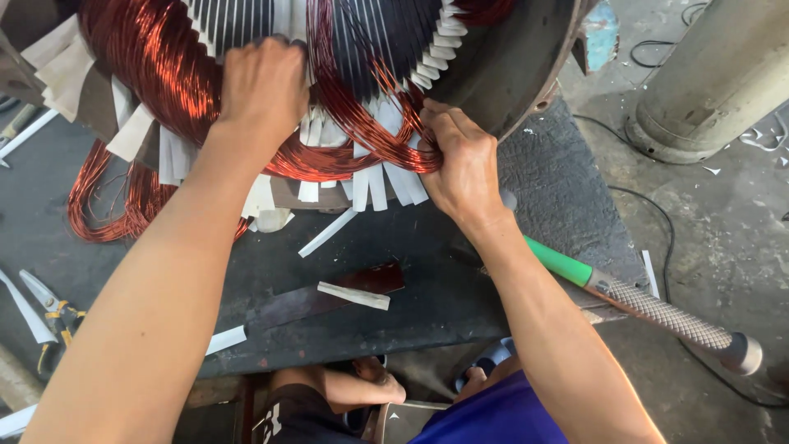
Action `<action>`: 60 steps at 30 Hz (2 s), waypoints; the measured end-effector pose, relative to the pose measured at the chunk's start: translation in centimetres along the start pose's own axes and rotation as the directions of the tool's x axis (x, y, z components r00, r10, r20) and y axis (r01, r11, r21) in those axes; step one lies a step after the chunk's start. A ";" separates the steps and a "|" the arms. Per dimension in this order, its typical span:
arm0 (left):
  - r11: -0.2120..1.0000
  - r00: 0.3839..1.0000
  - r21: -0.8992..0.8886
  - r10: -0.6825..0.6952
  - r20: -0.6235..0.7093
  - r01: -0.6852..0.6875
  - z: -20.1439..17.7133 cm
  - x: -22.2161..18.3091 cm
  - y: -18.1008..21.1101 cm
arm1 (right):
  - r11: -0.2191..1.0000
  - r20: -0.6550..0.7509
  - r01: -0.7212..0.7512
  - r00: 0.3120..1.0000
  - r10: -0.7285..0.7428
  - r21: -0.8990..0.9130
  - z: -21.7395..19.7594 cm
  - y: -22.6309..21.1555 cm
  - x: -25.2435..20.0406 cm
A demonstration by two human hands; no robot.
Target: Winding copper wire coils into the slots of an electric motor stator and inserting insulation strips
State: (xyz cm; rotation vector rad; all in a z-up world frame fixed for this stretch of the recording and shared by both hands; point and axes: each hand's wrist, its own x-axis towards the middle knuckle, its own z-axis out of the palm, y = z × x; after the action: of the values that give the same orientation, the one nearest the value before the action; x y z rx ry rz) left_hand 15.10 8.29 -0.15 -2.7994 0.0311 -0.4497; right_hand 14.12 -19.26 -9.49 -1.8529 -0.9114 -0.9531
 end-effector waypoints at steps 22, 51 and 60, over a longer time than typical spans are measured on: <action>0.983 0.978 -0.028 0.184 0.096 -0.182 -1.9 1.2 -0.5 | 0.999 0.015 0.029 0.999 -0.030 0.019 -0.5 -0.5 0.3; 0.933 0.971 0.269 0.240 0.025 -0.238 2.4 3.5 -1.2 | 0.999 0.041 0.035 0.999 -0.035 -0.010 -0.8 -0.7 0.2; 0.972 0.968 0.015 0.234 -0.096 -0.233 2.6 3.3 -1.2 | 0.998 0.032 0.062 0.998 -0.062 -0.017 -0.8 -0.5 0.2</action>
State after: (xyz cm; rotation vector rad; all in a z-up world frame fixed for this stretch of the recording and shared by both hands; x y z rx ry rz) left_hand 18.97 9.97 -1.14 -2.7227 0.3772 -0.5258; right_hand 13.56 -19.71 -8.82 -1.8689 -0.9874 -0.9752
